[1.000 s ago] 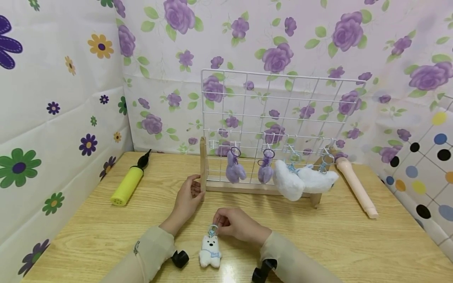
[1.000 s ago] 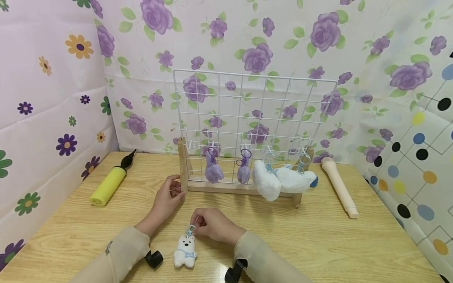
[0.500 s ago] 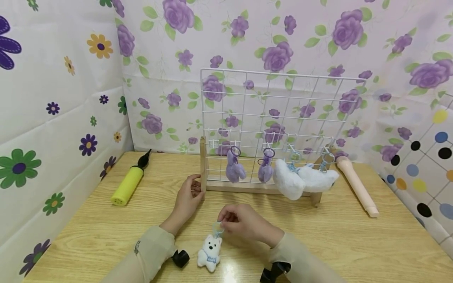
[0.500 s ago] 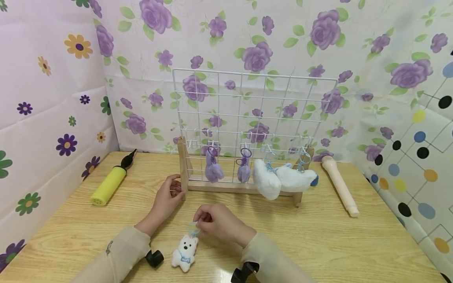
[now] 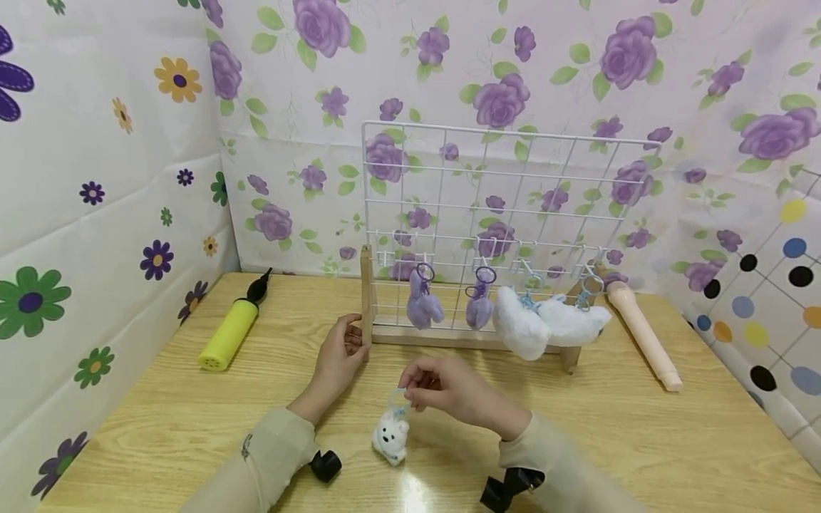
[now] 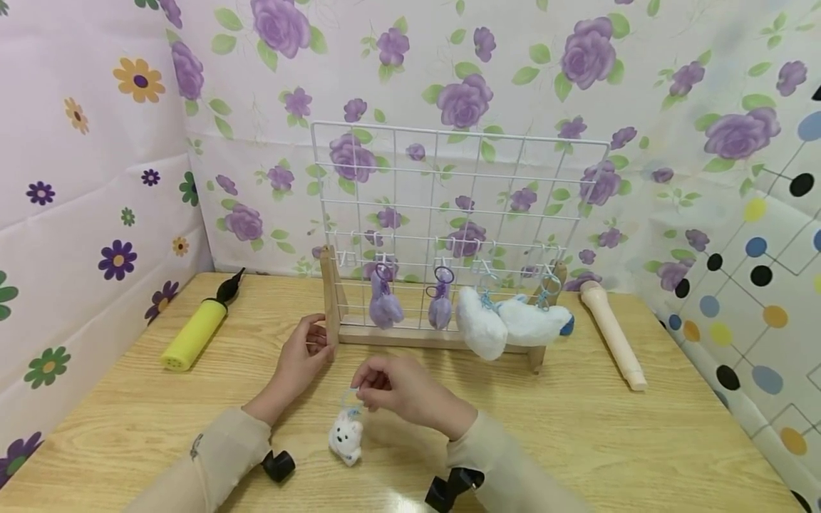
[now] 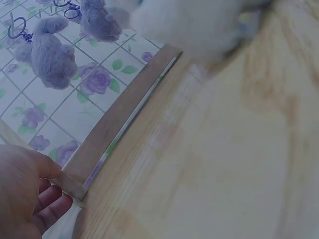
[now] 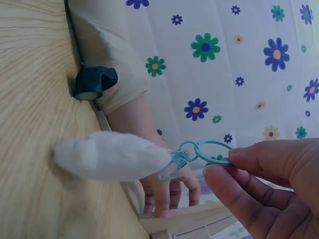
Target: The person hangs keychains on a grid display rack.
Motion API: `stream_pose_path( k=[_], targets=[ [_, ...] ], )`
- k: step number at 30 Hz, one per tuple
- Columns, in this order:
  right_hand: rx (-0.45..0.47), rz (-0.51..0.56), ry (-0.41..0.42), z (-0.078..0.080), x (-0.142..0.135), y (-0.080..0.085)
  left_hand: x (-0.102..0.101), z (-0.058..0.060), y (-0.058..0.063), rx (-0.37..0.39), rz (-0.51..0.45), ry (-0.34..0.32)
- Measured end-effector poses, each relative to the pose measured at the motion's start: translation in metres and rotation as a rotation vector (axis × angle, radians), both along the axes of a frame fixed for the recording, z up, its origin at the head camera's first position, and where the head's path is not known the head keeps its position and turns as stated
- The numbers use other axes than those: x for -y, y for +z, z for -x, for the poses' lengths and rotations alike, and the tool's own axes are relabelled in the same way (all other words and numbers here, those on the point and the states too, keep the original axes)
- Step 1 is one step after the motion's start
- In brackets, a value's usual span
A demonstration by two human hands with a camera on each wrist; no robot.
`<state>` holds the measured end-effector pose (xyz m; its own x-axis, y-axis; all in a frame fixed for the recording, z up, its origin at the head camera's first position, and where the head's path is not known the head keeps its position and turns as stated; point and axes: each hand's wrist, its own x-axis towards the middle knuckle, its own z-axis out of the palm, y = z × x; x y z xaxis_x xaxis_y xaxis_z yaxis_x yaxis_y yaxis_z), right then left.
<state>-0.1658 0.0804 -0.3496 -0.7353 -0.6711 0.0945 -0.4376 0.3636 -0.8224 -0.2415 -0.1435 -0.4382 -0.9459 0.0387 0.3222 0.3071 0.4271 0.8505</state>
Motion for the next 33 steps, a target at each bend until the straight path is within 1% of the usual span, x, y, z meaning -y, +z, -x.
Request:
stream_pose_path(
  k=[7, 12, 16, 22, 28, 33],
  targets=[
    [-0.042, -0.017, -0.011, 0.002, -0.004, 0.016, 0.001, -0.001, 0.001, 0.036, -0.001, -0.006],
    [-0.107, -0.042, -0.018, 0.006, -0.006, 0.031, 0.002, 0.0, 0.002, 0.029, 0.006, -0.005],
    [-0.154, -0.065, -0.027, 0.01, -0.006, 0.042, 0.002, 0.0, 0.004, 0.033, -0.002, -0.016],
    [-0.169, -0.083, -0.022, 0.017, -0.003, 0.057, 0.003, 0.001, 0.002, 0.05, -0.008, -0.016],
    [-0.198, -0.064, -0.038, 0.025, 0.003, 0.068, 0.004, 0.002, 0.0, 0.029, -0.021, -0.014],
    [-0.214, -0.056, -0.074, 0.031, 0.005, 0.074, 0.003, 0.003, 0.0, 0.027, -0.012, -0.02]
  ],
)
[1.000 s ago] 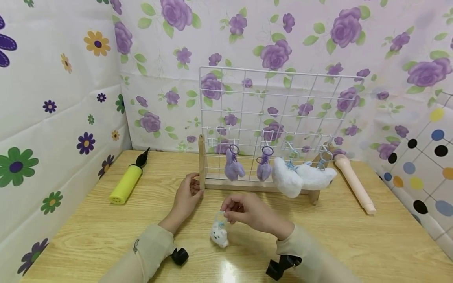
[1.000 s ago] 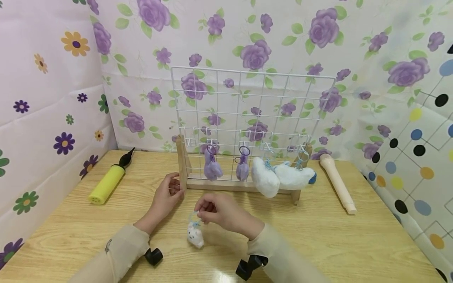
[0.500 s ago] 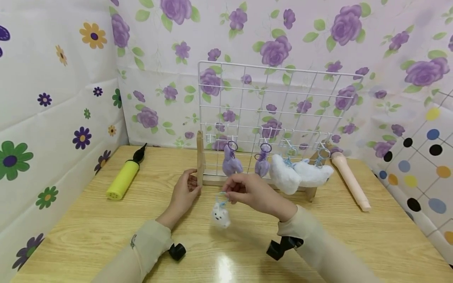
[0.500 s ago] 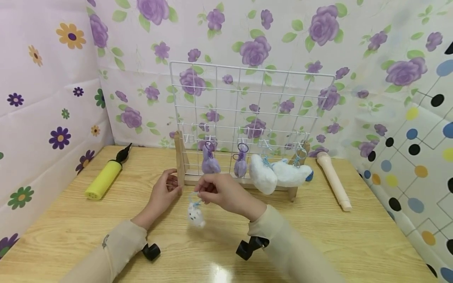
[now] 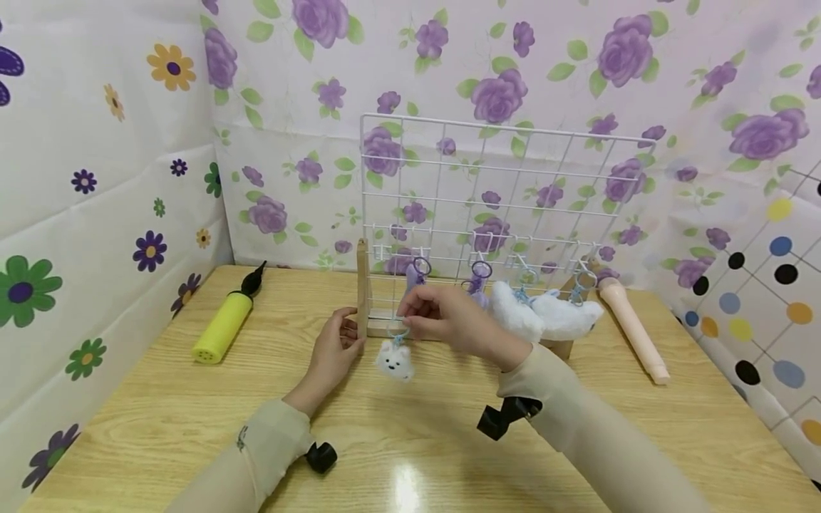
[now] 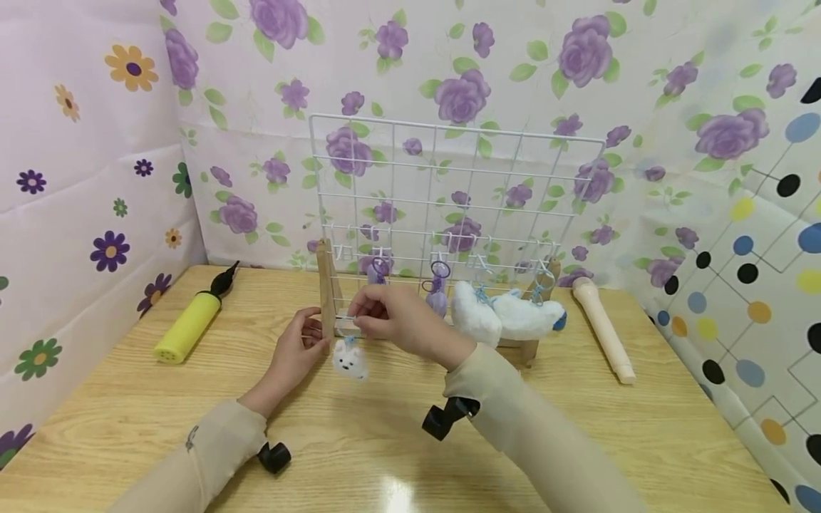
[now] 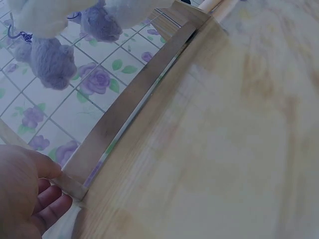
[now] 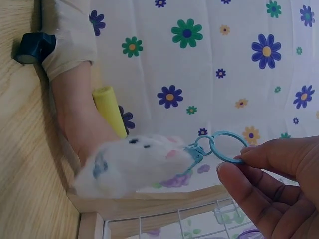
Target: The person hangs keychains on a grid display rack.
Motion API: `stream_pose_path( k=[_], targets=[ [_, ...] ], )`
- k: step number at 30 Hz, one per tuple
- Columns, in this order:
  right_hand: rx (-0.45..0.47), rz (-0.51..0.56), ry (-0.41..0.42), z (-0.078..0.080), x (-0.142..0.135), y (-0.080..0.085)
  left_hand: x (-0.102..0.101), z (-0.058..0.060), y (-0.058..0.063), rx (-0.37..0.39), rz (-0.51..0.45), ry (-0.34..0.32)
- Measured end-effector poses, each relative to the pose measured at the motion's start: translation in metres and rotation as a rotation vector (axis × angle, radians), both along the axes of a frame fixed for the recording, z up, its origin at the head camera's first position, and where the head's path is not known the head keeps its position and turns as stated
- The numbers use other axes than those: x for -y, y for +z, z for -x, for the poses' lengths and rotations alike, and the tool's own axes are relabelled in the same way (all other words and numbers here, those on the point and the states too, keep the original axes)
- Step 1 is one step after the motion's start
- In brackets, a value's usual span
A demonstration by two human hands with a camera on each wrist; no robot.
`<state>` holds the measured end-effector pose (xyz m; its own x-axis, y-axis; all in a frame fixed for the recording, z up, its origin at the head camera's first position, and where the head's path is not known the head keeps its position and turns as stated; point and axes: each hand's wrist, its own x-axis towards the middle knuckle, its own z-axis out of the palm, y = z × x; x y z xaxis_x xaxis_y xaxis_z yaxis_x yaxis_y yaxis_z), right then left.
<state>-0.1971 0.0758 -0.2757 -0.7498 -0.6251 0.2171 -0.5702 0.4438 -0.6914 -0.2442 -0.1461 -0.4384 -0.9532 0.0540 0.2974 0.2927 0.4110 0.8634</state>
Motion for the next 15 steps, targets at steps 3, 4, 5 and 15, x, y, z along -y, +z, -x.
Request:
stream_pose_path(
  k=[3, 4, 5, 15],
  targets=[
    [-0.009, -0.012, -0.032, 0.005, 0.001, 0.004, 0.0, 0.0, 0.001, 0.007, -0.004, -0.001],
    [-0.007, -0.011, -0.04, 0.007, 0.001, 0.005, 0.0, 0.0, 0.001, 0.009, -0.004, -0.002],
    [-0.002, -0.01, -0.044, 0.009, 0.001, 0.006, 0.0, 0.0, 0.001, 0.011, -0.006, -0.002],
    [-0.037, -0.013, -0.127, 0.025, 0.01, 0.021, 0.001, -0.001, 0.002, 0.034, -0.009, -0.011]
  ],
)
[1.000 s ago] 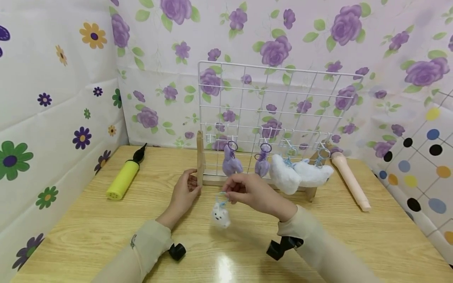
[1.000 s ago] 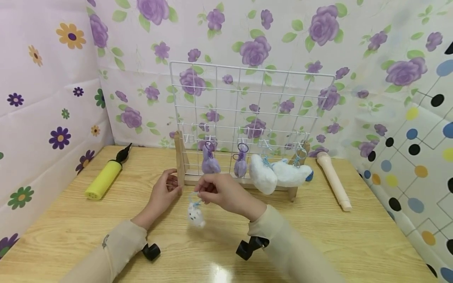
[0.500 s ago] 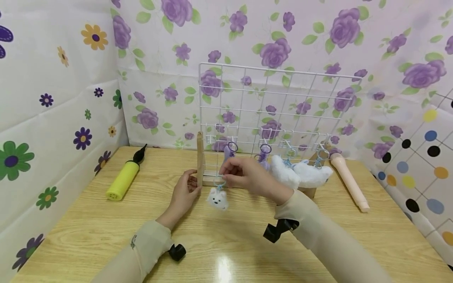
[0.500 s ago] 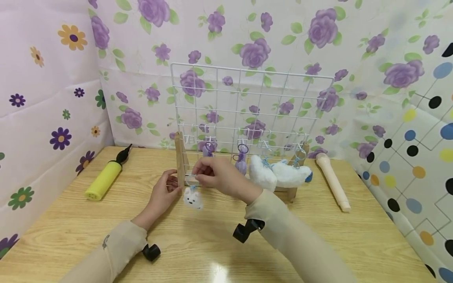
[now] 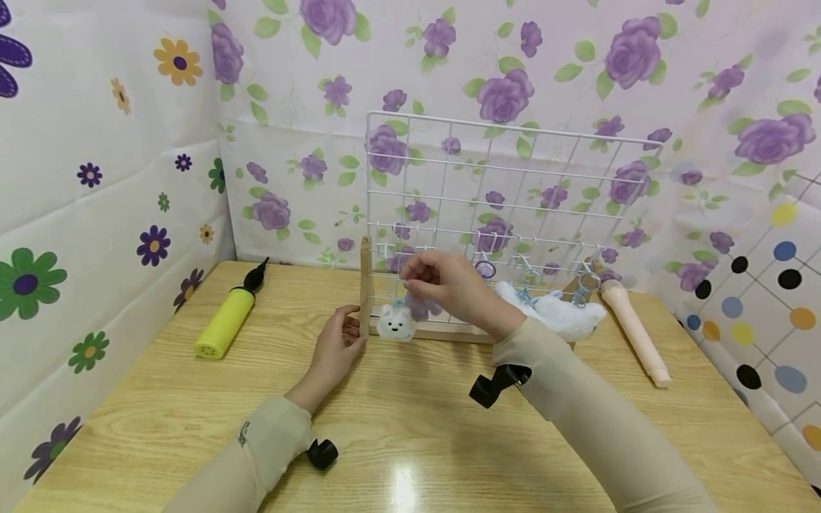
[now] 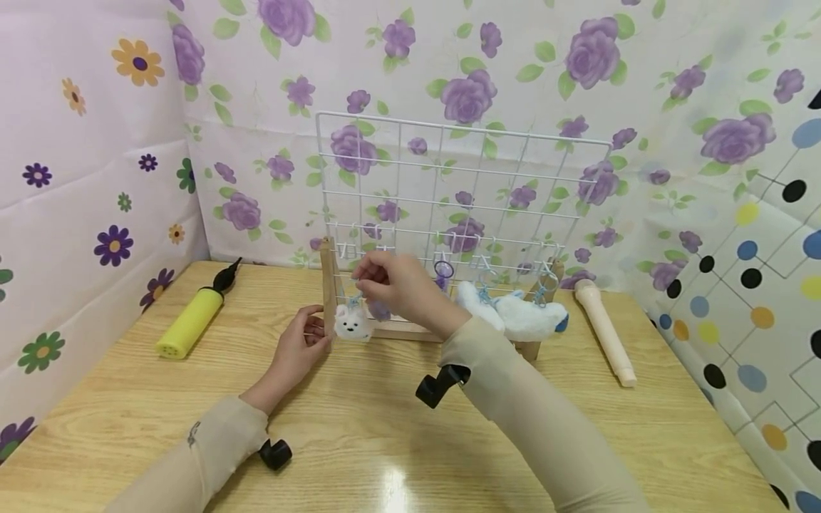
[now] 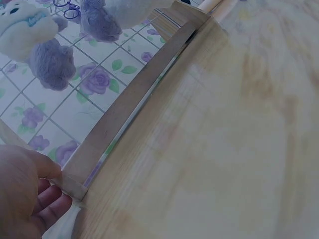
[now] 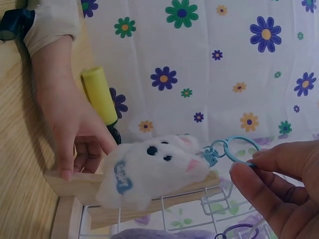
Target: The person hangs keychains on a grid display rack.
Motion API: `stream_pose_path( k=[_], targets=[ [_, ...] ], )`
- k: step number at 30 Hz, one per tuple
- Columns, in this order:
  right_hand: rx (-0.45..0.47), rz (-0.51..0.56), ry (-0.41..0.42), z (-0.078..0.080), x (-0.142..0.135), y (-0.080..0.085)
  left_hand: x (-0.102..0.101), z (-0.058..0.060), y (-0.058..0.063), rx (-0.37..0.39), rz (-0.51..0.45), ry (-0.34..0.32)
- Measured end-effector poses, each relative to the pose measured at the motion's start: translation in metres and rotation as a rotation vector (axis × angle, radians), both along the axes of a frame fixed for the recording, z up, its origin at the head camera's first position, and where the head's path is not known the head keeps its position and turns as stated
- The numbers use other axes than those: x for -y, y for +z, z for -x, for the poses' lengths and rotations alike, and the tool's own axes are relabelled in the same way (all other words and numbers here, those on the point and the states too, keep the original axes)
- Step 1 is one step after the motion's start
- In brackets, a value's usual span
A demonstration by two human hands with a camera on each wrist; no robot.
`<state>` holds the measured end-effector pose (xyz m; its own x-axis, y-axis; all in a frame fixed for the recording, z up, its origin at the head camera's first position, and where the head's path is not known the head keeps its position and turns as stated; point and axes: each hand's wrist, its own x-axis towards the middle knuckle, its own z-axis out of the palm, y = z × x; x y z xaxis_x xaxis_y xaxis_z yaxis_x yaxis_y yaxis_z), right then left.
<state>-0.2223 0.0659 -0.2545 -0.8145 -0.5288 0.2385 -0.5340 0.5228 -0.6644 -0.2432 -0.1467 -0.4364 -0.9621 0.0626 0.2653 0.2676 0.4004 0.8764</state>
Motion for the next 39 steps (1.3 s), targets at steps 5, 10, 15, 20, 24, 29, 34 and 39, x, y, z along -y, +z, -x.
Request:
stream_pose_path(
  k=[5, 10, 15, 20, 24, 29, 34, 39],
  targets=[
    [-0.016, 0.021, -0.01, 0.01, 0.007, 0.005, 0.0, 0.0, 0.001, 0.002, -0.006, 0.003],
    [-0.03, 0.006, -0.059, 0.019, 0.014, 0.01, 0.0, 0.001, 0.0, -0.005, 0.004, 0.012],
    [-0.022, -0.017, -0.097, 0.027, 0.019, 0.015, -0.001, 0.002, 0.0, -0.026, 0.0, 0.014],
    [0.002, -0.031, -0.11, 0.034, 0.023, 0.018, -0.001, 0.001, 0.001, -0.025, 0.003, 0.023],
    [0.006, -0.074, -0.109, 0.039, 0.025, 0.018, 0.0, 0.002, 0.0, -0.027, 0.007, 0.021],
    [0.0, -0.121, -0.108, 0.044, 0.027, 0.018, -0.001, 0.001, 0.001, -0.029, -0.015, 0.008],
    [-0.003, -0.145, -0.111, 0.047, 0.028, 0.016, -0.001, 0.001, 0.0, -0.03, -0.023, 0.004],
    [-0.012, -0.166, -0.114, 0.048, 0.03, 0.017, 0.0, 0.001, -0.001, -0.034, -0.011, 0.007]
  ],
)
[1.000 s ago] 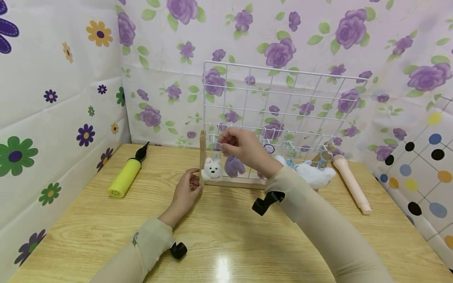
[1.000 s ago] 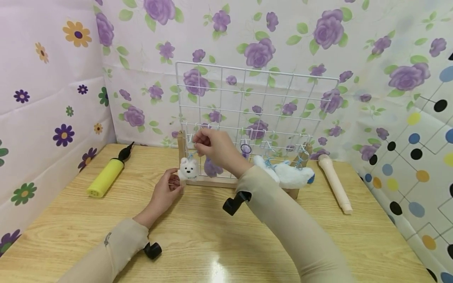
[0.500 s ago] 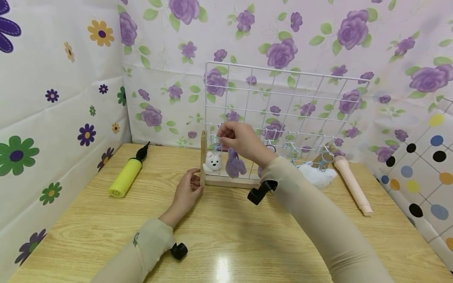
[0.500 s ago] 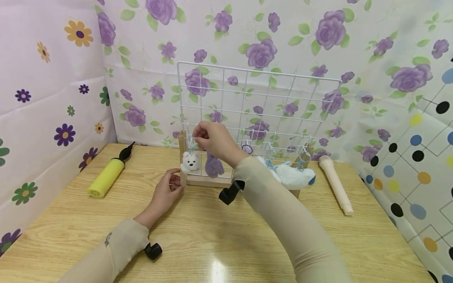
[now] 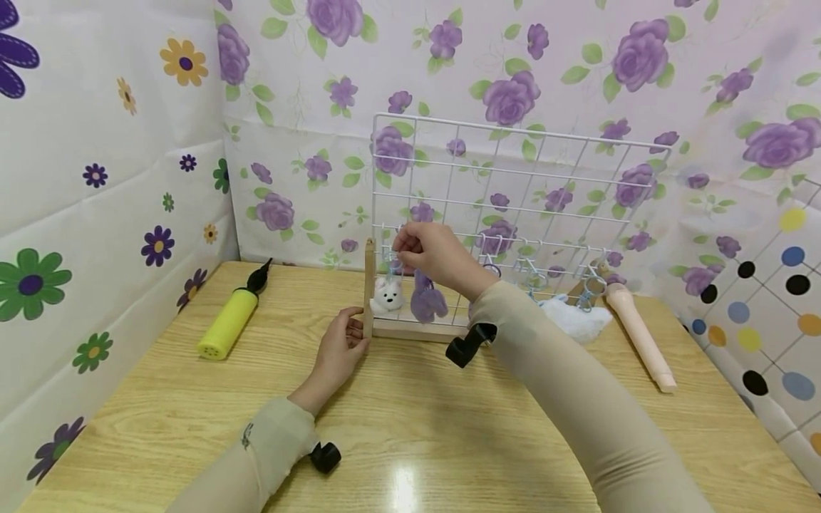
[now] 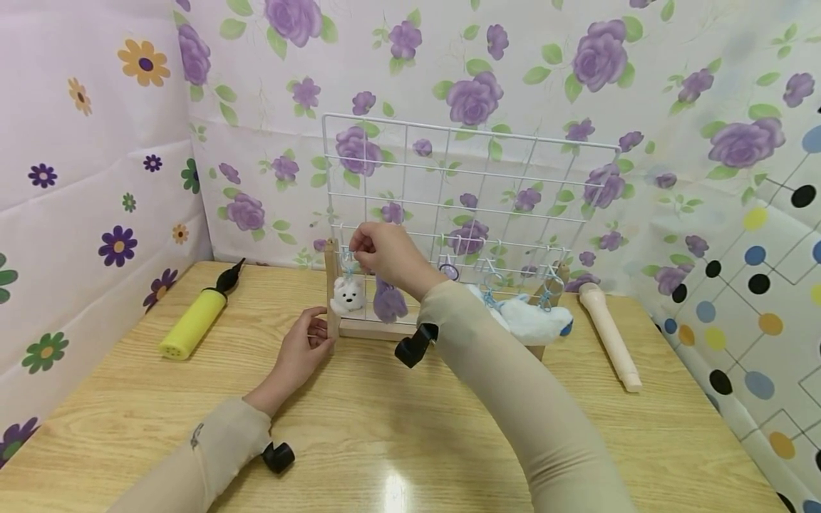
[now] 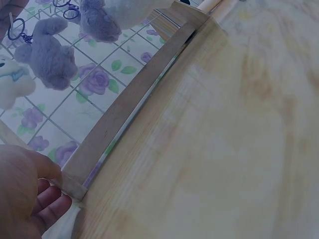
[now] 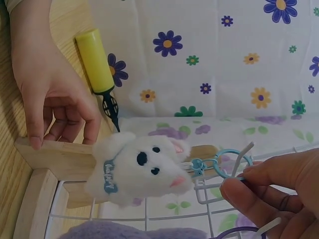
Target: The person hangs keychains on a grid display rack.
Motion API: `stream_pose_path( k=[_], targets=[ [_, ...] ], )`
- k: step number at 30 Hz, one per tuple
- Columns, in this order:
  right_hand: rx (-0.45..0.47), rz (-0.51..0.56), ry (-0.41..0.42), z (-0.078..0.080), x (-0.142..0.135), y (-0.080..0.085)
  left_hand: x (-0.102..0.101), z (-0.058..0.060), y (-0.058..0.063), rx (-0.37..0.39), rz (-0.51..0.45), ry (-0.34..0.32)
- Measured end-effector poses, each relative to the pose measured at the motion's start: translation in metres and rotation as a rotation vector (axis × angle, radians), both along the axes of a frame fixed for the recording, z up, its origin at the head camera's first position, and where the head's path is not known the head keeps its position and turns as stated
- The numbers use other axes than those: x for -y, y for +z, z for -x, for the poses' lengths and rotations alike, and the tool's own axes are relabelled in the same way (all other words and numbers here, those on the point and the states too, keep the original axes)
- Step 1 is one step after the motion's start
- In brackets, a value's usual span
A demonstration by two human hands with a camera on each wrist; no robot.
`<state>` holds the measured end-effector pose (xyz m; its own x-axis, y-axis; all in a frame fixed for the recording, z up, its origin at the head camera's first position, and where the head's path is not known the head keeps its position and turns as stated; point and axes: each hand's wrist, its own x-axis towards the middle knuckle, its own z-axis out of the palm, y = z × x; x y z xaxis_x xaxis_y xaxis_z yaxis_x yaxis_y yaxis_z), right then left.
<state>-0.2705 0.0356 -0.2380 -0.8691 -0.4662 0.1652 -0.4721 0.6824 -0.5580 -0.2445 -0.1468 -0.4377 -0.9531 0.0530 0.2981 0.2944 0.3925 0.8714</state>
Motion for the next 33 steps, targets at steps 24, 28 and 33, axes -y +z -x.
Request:
stream_pose_path(
  k=[24, 28, 33],
  targets=[
    [-0.015, -0.055, 0.002, 0.0, 0.0053, 0.001, -0.0021, -0.0013, 0.0, -0.027, 0.015, 0.019],
    [-0.029, -0.078, -0.008, -0.0016, 0.0052, 0.0029, -0.0029, -0.0012, -0.0006, -0.035, 0.023, 0.024],
    [-0.048, -0.094, -0.014, -0.0025, 0.0049, 0.0036, -0.0024, -0.0011, -0.0004, -0.029, 0.019, 0.021]
  ],
)
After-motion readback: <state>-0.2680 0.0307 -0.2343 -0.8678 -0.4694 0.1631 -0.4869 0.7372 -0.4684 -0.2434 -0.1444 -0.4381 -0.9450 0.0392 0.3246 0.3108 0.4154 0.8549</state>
